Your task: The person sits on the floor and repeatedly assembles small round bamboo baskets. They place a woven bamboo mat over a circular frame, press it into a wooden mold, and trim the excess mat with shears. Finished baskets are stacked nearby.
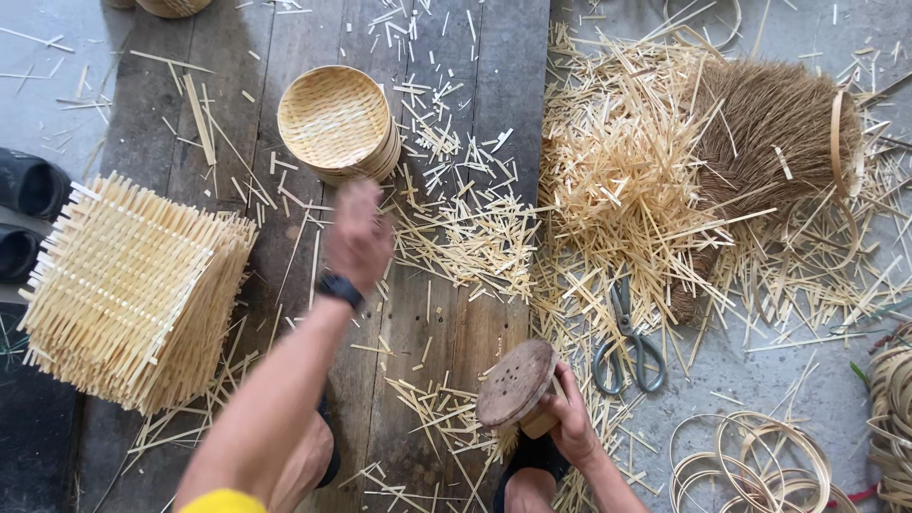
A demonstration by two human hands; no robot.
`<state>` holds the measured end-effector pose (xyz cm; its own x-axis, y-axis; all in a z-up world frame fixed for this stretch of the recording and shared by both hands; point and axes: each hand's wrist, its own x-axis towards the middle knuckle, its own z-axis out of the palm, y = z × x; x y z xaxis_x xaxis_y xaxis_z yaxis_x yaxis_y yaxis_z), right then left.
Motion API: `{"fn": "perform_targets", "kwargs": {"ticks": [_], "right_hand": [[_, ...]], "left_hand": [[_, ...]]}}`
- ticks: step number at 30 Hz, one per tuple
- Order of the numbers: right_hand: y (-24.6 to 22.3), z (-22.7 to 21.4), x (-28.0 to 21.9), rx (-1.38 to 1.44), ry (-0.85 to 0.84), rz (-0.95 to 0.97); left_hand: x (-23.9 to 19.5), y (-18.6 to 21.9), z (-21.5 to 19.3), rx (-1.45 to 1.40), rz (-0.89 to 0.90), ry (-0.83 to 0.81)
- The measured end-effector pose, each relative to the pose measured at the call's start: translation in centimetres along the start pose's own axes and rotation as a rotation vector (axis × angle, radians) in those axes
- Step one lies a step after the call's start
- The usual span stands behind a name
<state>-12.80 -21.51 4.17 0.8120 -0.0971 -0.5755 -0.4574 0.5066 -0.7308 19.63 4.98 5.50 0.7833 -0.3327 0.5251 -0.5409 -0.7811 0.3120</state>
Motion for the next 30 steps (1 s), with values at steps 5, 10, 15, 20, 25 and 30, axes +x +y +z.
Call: {"fn": "perform_targets", "kwargs": {"ticks": [5, 10, 15, 20, 25, 30], "right_hand": [[-2.1, 3.0, 1.9, 0.247, -0.197, -0.077], [-1.5, 3.2, 4.3, -0.162, -0.03, -0.01], [2.8, 2.4, 4.9, -0.52, 0.154, -0.058], [4.6, 0.7, 3.7, -0.357, 0.154, 0.066], [4.5, 0.3, 3.4, -0.303, 0.112, 0.017], [4.7, 0.1, 3.4, -0.243, 0.106, 0.005]], "left_hand": [[-13.1, 11.8, 0.6, -0.971, -1.049, -0.837], [-15.8, 11.5, 1.1, -1.12, -1.231, -0.297], [-12.3, 4.6, -4.4, -0.405, -0.438, -0.143], [-6.9, -10.1, -16.0, 0.518, -0.451, -0.135], [-6.1, -15.2, -23.4, 0.256, -0.966, -0.489], [-6.2, -13.5, -24.8, 0.519, -0.528, -0.1]]}}
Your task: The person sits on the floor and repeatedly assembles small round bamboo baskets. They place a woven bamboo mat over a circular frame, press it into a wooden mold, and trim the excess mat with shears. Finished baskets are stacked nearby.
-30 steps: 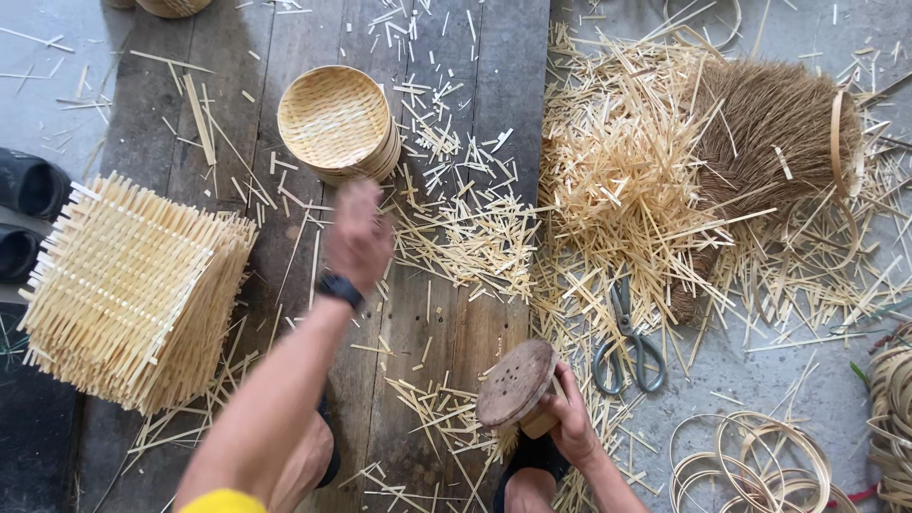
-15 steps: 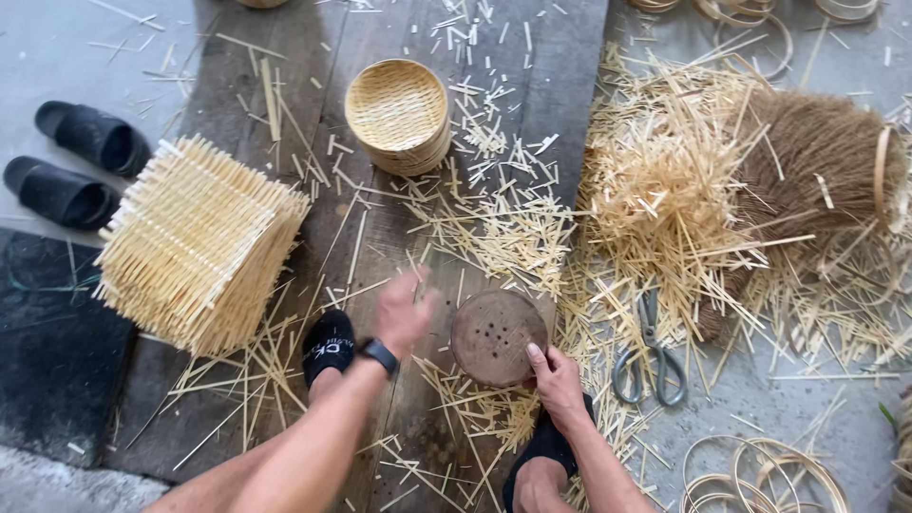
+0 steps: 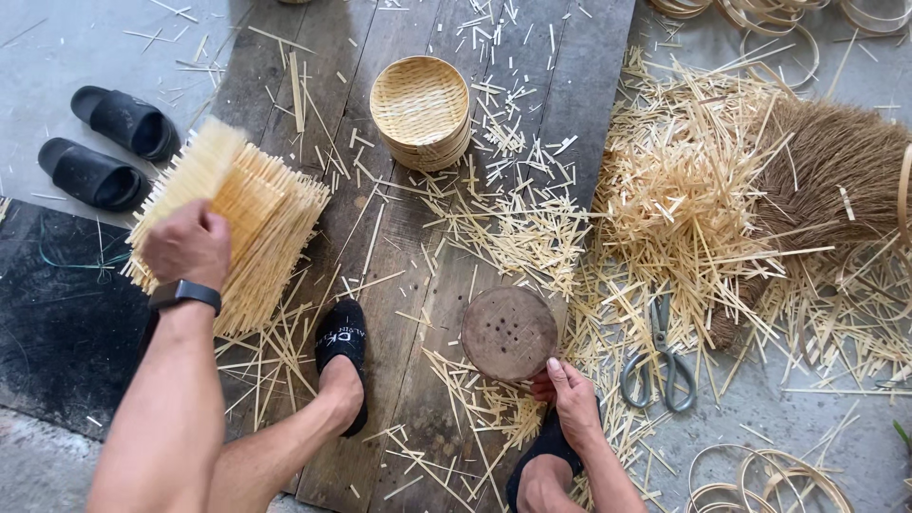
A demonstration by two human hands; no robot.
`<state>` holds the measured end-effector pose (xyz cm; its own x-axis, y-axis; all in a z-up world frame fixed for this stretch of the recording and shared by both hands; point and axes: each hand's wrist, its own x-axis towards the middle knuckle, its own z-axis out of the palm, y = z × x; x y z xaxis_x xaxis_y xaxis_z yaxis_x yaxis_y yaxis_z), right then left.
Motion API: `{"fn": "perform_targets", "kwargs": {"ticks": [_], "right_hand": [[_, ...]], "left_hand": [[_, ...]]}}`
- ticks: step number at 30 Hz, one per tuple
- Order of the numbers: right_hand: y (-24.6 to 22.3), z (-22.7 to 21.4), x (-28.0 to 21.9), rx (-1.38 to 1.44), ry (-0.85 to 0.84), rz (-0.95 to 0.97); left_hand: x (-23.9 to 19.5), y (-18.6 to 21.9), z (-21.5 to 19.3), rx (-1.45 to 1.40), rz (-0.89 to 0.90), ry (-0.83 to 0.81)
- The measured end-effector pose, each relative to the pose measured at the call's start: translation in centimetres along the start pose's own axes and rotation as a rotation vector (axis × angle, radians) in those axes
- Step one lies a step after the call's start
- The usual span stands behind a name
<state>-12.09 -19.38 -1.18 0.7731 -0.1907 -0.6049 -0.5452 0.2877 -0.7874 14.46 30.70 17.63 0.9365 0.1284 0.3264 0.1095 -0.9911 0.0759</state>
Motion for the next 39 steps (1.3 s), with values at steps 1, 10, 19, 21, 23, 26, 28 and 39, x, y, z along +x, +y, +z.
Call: {"fn": "perform_targets", "kwargs": {"ticks": [1, 10, 19, 21, 23, 26, 28, 39], "right_hand": [[-0.1, -0.1, -0.2, 0.022, 0.006, 0.0], [-4.8, -0.6, -2.1, 0.461, -0.12, -0.161], [-6.4, 0.4, 0.0, 0.07, 0.077, -0.075], [-6.2, 0.5, 0.0, 0.059, 0.096, -0.083], [-6.1, 0.5, 0.0, 0.026, 0.114, -0.104], [-6.3, 0.3, 0.0, -0.036, 0.134, -0.099], [-6.3, 0.1, 0.2, -0.004, 0.116, -0.09], [-5.8, 0.0, 0.4, 0.04, 0.096, -0.107]], "left_hand": [[-0.2, 0.5, -0.3, 0.045, 0.043, 0.167], [-12.9, 19.0, -1.6, -0.47, 0.862, 0.242], [-22.4, 23.3, 1.8, -0.733, 0.928, -0.356], [-21.5, 23.0, 4.0, -0.708, 0.477, -0.349], [-19.4, 22.6, 6.9, -0.675, -0.073, -0.594], [-17.9, 21.1, 10.0, -1.013, -0.477, -0.992], [-18.1, 20.6, 11.3, -1.177, -0.541, -1.082], [-21.7, 23.8, 6.8, -0.432, 0.12, -0.131]]}}
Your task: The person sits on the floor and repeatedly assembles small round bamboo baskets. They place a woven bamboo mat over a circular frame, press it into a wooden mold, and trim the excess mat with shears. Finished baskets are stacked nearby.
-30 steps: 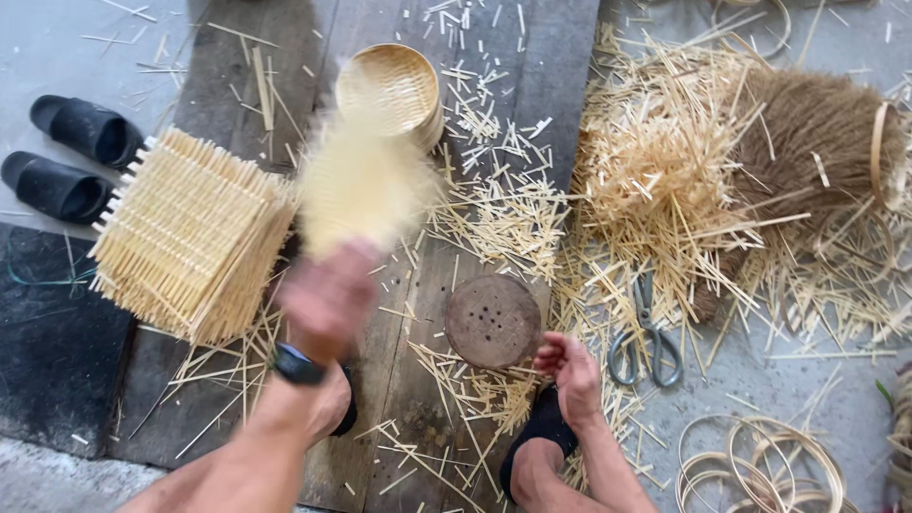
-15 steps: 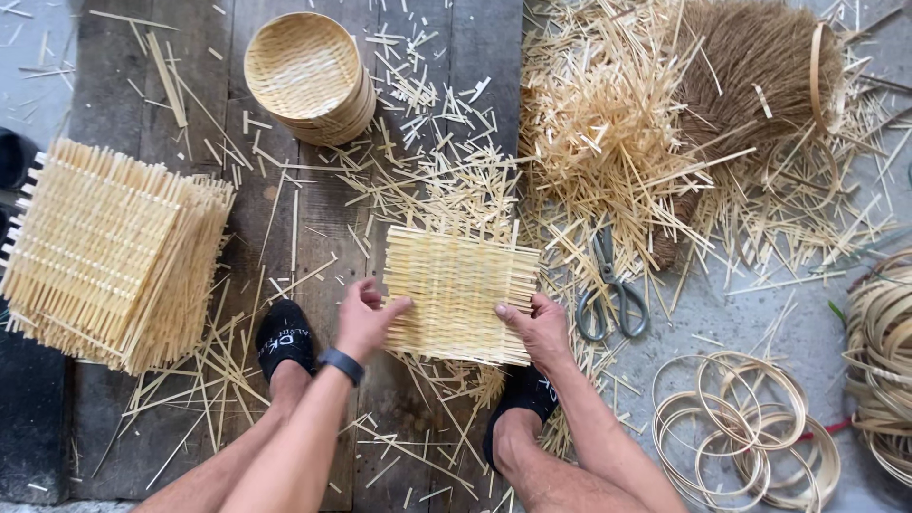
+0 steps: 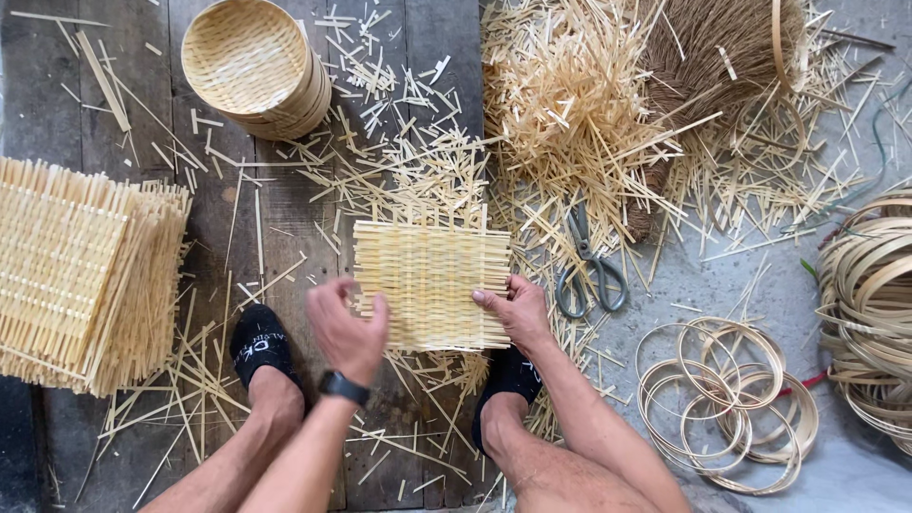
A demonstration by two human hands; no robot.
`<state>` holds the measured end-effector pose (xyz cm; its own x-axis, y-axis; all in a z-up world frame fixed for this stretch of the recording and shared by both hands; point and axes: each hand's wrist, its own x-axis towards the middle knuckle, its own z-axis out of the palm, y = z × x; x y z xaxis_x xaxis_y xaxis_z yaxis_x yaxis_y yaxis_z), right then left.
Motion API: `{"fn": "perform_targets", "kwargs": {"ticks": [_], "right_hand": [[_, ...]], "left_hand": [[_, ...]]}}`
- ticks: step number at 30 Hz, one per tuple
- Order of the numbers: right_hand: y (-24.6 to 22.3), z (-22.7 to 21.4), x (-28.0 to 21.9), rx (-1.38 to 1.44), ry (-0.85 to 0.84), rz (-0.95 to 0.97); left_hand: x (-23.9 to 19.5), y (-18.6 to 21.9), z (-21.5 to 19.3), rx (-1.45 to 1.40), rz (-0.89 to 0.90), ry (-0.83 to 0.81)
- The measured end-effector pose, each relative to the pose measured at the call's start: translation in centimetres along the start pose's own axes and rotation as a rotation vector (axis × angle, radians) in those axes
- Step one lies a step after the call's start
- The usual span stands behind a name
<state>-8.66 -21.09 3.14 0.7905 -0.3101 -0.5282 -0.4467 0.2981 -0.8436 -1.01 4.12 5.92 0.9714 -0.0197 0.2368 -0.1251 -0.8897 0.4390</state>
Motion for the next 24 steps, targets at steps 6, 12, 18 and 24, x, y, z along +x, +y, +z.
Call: {"fn": "perform_targets", "kwargs": {"ticks": [6, 12, 18, 24], "right_hand": [[0.1, 0.0, 0.1, 0.028, -0.01, -0.02], [1.8, -0.4, 0.8, -0.148, 0.027, -0.137], [2.4, 0.1, 1.0, -0.183, 0.068, -0.131], [2.9, -5.8, -0.4, -0.248, 0.285, -0.169]], "left_hand": [[-10.0, 6.3, 0.4, -1.026, -1.26, -0.436], [-11.1, 2.3, 3.4, -1.46, -1.309, -0.382], [-11.1, -0.2, 4.1, -1.501, -1.244, -0.473], [-9.9, 0.9, 2.6, -1.392, -1.378, -0.516]]}}
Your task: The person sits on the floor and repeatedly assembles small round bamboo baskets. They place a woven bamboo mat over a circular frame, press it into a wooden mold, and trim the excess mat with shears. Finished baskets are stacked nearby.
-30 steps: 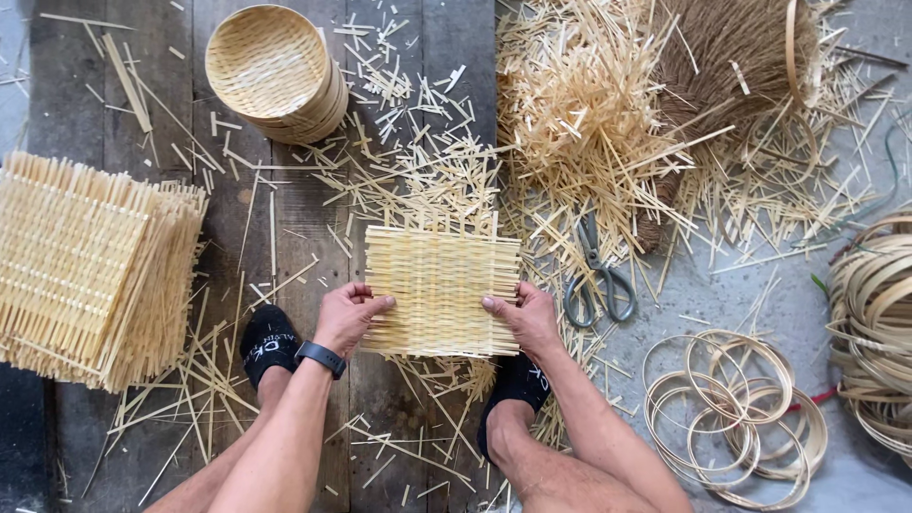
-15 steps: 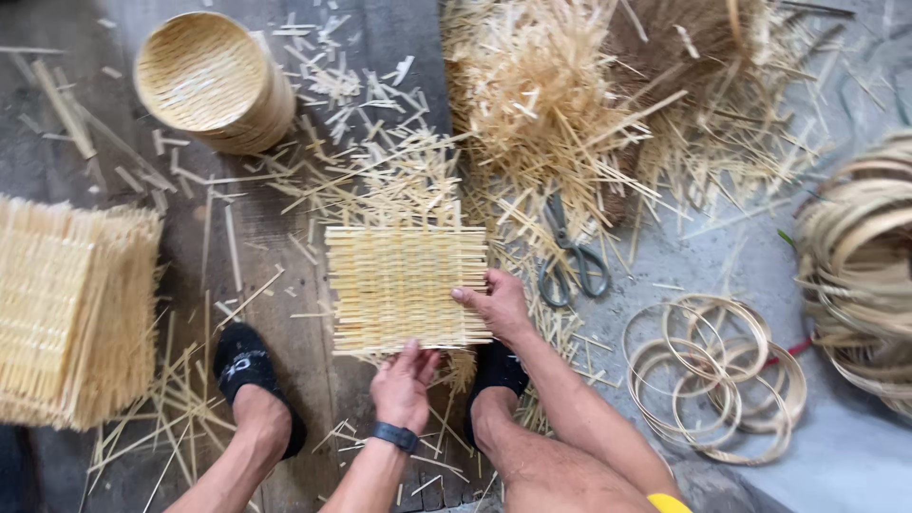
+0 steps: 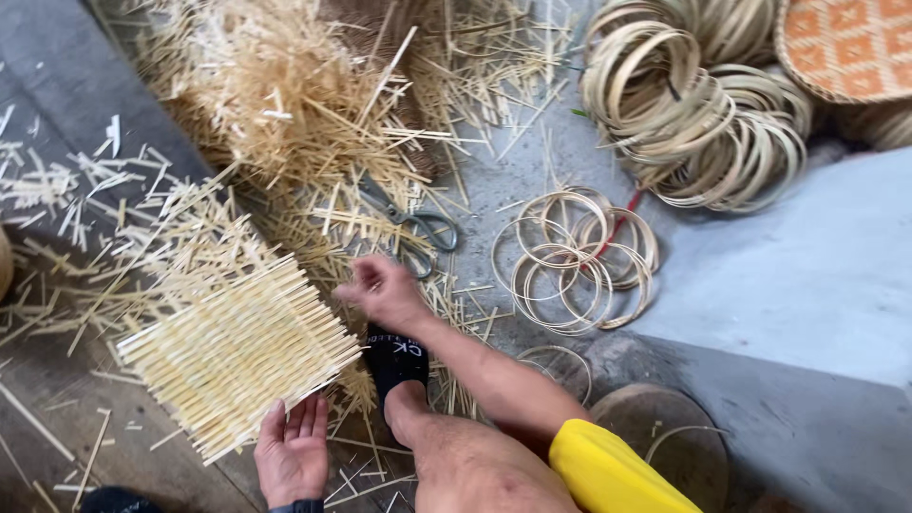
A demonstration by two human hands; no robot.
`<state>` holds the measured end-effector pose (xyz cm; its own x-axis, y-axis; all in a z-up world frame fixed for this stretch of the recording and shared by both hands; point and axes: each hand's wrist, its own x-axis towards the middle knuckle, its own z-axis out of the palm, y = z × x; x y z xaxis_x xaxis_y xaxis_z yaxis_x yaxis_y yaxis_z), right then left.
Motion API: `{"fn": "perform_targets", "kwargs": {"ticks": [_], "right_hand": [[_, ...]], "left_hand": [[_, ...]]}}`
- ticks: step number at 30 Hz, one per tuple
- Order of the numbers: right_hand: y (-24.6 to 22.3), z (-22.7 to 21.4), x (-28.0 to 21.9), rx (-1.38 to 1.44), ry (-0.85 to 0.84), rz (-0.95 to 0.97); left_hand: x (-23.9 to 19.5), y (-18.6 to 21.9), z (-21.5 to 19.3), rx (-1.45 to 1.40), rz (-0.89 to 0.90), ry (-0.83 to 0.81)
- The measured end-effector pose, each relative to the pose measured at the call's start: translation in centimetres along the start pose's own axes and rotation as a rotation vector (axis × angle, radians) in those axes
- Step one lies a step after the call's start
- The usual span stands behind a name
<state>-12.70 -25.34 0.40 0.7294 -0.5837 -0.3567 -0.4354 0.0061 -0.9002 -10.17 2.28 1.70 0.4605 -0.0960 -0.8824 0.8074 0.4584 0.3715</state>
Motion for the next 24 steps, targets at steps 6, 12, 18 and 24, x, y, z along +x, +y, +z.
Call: {"fn": "perform_targets", "kwargs": {"ticks": [6, 12, 18, 24], "right_hand": [[7.3, -22.8, 0.5, -0.945, 0.713, -0.092], [7.5, -30.3, -1.1, -0.673, 0.429, 0.54], [-6.3, -20.6, -4.1, -0.327, 0.158, 0.123], [-22.4, -14.1, -9.6, -0.62, -0.173, -0.679]], "left_hand": [[-1.8, -1.6, 1.1, 0.325, -0.09, -0.006], [-4.6, -4.3, 5.0, 0.595, 0.002, -0.124], [-11.2, -4.0, 16.0, 1.027, 0.549, -0.54], [-16.3, -2.2, 21.6, 0.248, 0.283, -0.704]]}}
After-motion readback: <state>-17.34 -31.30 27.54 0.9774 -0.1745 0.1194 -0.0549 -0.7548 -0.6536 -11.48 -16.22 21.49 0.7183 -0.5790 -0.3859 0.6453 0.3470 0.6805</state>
